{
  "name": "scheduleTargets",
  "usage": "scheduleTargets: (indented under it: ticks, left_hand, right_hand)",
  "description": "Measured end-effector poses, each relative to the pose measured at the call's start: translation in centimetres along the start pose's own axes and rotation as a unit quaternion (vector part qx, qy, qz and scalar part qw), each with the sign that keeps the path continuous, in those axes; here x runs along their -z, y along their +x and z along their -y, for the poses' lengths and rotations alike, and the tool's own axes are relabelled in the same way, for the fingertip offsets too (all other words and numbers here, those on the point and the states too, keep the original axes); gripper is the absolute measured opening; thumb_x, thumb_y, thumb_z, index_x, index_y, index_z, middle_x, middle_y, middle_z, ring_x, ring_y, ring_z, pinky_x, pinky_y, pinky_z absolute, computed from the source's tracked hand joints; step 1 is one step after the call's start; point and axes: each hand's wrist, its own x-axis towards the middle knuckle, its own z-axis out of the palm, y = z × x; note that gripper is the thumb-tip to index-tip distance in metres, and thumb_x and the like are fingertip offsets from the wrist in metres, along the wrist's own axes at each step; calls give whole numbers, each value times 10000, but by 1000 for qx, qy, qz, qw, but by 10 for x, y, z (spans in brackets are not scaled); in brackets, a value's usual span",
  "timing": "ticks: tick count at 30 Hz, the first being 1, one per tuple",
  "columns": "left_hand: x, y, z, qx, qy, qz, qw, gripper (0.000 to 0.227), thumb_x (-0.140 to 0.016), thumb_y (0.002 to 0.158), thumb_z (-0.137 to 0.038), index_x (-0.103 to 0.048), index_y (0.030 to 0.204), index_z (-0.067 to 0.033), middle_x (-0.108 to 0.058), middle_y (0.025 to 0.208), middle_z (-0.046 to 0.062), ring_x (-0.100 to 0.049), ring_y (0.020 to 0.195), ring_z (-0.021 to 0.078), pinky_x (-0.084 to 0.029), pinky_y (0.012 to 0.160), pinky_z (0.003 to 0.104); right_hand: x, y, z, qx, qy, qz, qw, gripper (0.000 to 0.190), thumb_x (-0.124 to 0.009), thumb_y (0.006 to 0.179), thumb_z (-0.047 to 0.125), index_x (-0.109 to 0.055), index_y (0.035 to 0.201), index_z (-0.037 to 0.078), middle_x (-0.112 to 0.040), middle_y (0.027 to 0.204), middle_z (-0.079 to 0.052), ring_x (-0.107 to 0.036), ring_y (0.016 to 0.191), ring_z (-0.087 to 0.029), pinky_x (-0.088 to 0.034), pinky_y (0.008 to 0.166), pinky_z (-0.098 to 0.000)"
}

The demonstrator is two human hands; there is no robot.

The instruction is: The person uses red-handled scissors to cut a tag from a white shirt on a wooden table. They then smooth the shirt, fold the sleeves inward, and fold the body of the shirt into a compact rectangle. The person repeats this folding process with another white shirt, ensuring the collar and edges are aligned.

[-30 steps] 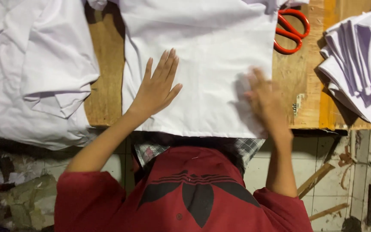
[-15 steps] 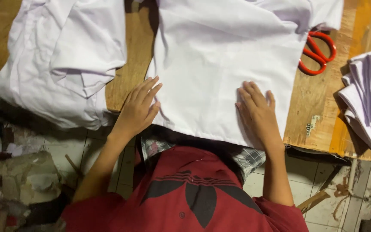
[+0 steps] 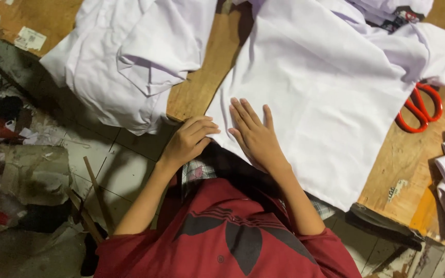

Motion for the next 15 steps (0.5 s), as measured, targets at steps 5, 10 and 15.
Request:
scheduleTargets:
  ticks: [5,10,15]
  left_hand:
    - [-3,-15,8,-30,34,-102,994,302,-639,876,167,-804,940,-77,-766,960,16,-744,995,251,-635,861,320]
    - [6,-16,3,-64,25,-144,987,253,-701,857,160,-818,878,-63,-785,911,67,-767,885,278,-658,766,330]
    - [2,11,13,44,11,-107,993,167,-624,859,-84,-744,969,-49,-640,865,93,-667,855,347,-534,804,458]
  right_hand:
    - [5,-2,-2,-4,-7,-2,1000,561,-286,1130,469,-368,1607,187,-338,1681,-2,-272,1555,-167,-130,1231,-559]
    - [13,3,-1,-11,5,10,1000,546,-298,1131,452,-384,1603,192,-384,1655,-2,-299,1540,-174,-166,1218,-560]
    - [6,14,-4,21,-4,-20,1000,531,-465,1091,346,-410,1580,149,-446,1604,-51,-371,1499,-204,-266,1148,-580]
